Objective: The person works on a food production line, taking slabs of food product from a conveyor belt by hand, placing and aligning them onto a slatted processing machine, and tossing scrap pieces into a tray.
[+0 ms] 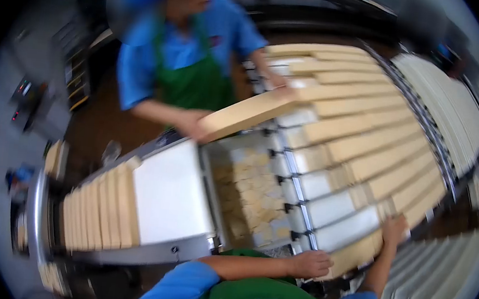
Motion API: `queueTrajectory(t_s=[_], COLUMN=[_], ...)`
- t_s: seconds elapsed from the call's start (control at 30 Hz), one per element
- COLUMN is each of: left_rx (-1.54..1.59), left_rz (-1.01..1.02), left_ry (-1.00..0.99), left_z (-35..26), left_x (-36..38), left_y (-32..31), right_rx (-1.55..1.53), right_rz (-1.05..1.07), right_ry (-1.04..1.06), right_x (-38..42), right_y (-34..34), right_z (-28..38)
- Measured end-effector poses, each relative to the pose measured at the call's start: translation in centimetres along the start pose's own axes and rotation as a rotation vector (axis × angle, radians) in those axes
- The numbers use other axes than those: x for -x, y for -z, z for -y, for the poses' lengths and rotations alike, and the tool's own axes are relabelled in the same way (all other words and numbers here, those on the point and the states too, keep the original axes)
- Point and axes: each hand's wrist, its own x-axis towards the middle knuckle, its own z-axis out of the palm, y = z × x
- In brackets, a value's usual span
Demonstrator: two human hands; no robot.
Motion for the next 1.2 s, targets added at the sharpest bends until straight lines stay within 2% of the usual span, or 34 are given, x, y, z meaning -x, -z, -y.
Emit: queueTrajectory(t_s=[0.07, 0.13, 0.17, 0.2, 0.23, 0.3, 0.33, 0.4, 0.43, 0.47, 0.5, 0.53, 0.6, 0.63, 0.7, 0.77, 0.83, 0.9, 0.97, 1.07, 1.17, 1.2], left_rx=[0.122, 0.051, 0.047, 0.075, 0.038, 0.024, 0.007, -0.069, -0.168, -0.101, -0.149, -0.413, -0.696, -0.827, -0.924, -1.030, -0.890, -0.832, -0.774, -0.643, -0.590, -0.591], left_rz=[0.073, 0.018, -0.027, 0.028, 0.005, 0.018, -0.002, -0.093, -0.153, -0.246, -0.294, -0.407, -0.523, -0.506, -0.623, -0.614, -0.711, -0.715, -0.715, -0.842, -0.827, -0.730], left_ry=[0.053, 0.207, 0.292, 0.440, 0.476, 0.906, 0.928, 1.098, 1.176, 1.345, 1.403, 1.426, 1.560, 1.707, 2.047, 2.105, 2.282, 2.248, 2.212, 2.086, 2.068, 2.095], left_z=[0.5, 1.4, 1.9, 2.5, 2.8, 3.2, 3.3, 3.2, 2.3, 2.2, 1.8, 1.2, -0.5, -1.8, -4.3, -6.9, -8.6, -9.1, -9.1, -8.4, -8.0, -8.1], left_x=[0.9, 2.8, 3.7, 5.2, 6.0, 7.8, 9.1, 12.5, 14.3, 15.7, 18.3, 20.9, 26.0, 27.9, 31.6, 34.4, 36.9, 38.6, 39.7, 38.8, 38.1, 38.1], left_y=[1.9, 3.8, 4.7, 5.6, 6.8, 9.5, 11.0, 14.2, 15.8, 17.4, 18.9, 19.1, 22.1, 23.9, 26.8, 29.2, 31.0, 31.4, 31.5, 31.9, 32.7, 32.8], right_rx=[0.105, -0.100, -0.093, -0.076, 0.000, -0.200, -0.204, -0.222, -0.295, -0.368, -0.434, -0.454, -0.499, -0.524, -0.502, -0.501, -0.478, -0.475, -0.444, -0.364, -0.285, -0.270], right_rz=[-0.019, 0.234, 0.116, -0.120, -0.130, -0.394, -0.392, -0.474, -0.474, -0.471, -0.482, -0.426, -0.279, -0.189, -0.111, -0.025, 0.120, 0.142, 0.180, 0.230, 0.257, 0.279], right_ry=[0.110, 0.032, -0.073, -0.079, -0.013, 0.262, 0.296, 0.640, 0.715, 0.788, 0.931, 1.013, 1.106, 1.116, 1.247, 1.322, 1.337, 1.477, 1.475, 1.532, 1.540, 1.537], right_x=[-3.1, -3.1, -2.1, 1.0, 1.7, 4.6, 5.0, 6.7, 8.4, 11.5, 12.8, 13.7, 17.5, 20.6, 23.6, 27.8, 32.5, 35.7, 40.3, 46.1, 51.3, 52.9], right_y=[-4.2, -0.9, -1.0, 0.3, 0.4, 0.3, -0.8, -2.2, -2.4, -1.3, -1.7, -3.1, -3.4, -2.7, -4.3, -4.9, -4.9, -7.6, -7.7, -8.3, -8.7, -8.7], right_z=[-3.1, -0.8, 0.9, 4.5, 6.7, 11.4, 13.4, 17.9, 20.4, 23.9, 26.0, 28.1, 32.1, 34.3, 38.0, 41.5, 45.0, 48.7, 51.7, 56.2, 60.6, 62.1])
